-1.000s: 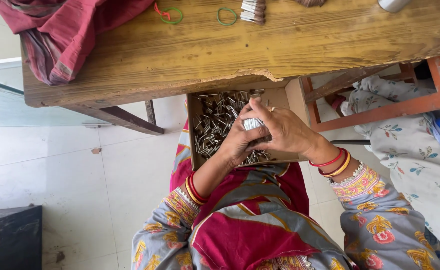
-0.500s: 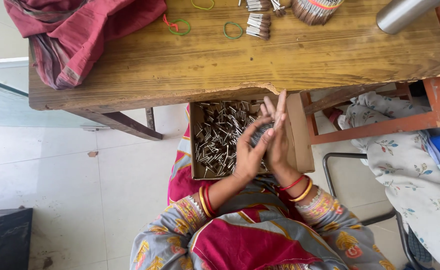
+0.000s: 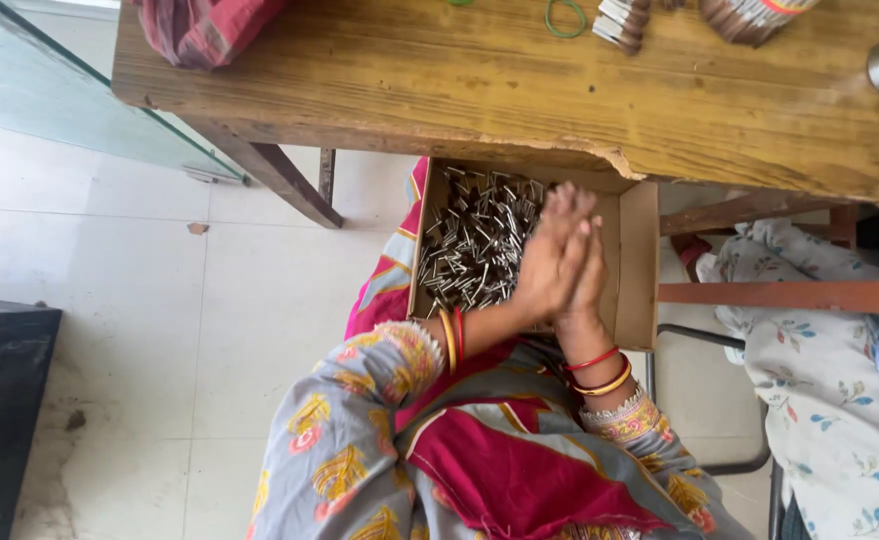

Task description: The person sits with a cardboard box on their lap and sorts small metal nails by hand. They repeatedly pick up handfuls of nails from the box, rub them between their palms, and drop them back into the box.

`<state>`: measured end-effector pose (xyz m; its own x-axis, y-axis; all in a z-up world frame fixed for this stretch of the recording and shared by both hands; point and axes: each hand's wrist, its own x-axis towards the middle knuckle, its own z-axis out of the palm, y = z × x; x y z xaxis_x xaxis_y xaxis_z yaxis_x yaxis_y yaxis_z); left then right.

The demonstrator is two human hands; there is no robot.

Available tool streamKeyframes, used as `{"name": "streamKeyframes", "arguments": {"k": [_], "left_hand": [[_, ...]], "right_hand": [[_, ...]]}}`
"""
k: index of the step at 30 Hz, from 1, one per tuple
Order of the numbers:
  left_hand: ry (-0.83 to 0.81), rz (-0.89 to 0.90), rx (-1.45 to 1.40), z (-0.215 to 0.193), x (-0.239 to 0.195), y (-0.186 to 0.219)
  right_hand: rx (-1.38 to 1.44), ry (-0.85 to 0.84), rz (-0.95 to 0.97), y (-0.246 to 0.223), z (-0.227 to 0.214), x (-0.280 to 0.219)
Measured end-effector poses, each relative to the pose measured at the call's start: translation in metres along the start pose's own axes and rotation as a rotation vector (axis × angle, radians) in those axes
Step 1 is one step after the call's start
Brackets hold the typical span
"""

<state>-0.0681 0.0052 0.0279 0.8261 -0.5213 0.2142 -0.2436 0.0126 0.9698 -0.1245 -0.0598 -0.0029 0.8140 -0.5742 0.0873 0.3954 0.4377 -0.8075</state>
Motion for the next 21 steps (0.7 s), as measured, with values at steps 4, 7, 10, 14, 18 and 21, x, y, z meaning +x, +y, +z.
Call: {"name": "streamKeyframes", "arguments": {"k": [4, 7, 10, 14, 18, 21], "left_hand": [[-0.211, 0.029, -0.100, 0.004, -0.014, -0.003], [0.048, -0.018, 0.103, 0.007, 0.005, -0.010], [-0.186, 0.047, -0.057, 0.003, -0.006, -0.005], [-0.065, 0.013, 0.032, 0.016, 0.000, -0.030], [-0.118, 0.035, -0.025, 0.019, -0.010, -0.033], [0.026, -0.023, 0.127, 0.027, 0.016, -0.039]], "right_hand": [[-0.203, 0.016, -0.003, 0.013, -0.022, -0.003], [0.140, 0.191, 0.240, 0.007, -0.012, 0.004], [0.040, 0.228, 0.132, 0.008, -0.010, -0.001], [0.093, 0.228, 0.259, 0.001, 0.001, -0.003], [0.041, 0.152, 0.270, 0.018, -0.013, -0.006], [0.086, -0.094, 0.174, 0.020, -0.034, 0.002]]}}
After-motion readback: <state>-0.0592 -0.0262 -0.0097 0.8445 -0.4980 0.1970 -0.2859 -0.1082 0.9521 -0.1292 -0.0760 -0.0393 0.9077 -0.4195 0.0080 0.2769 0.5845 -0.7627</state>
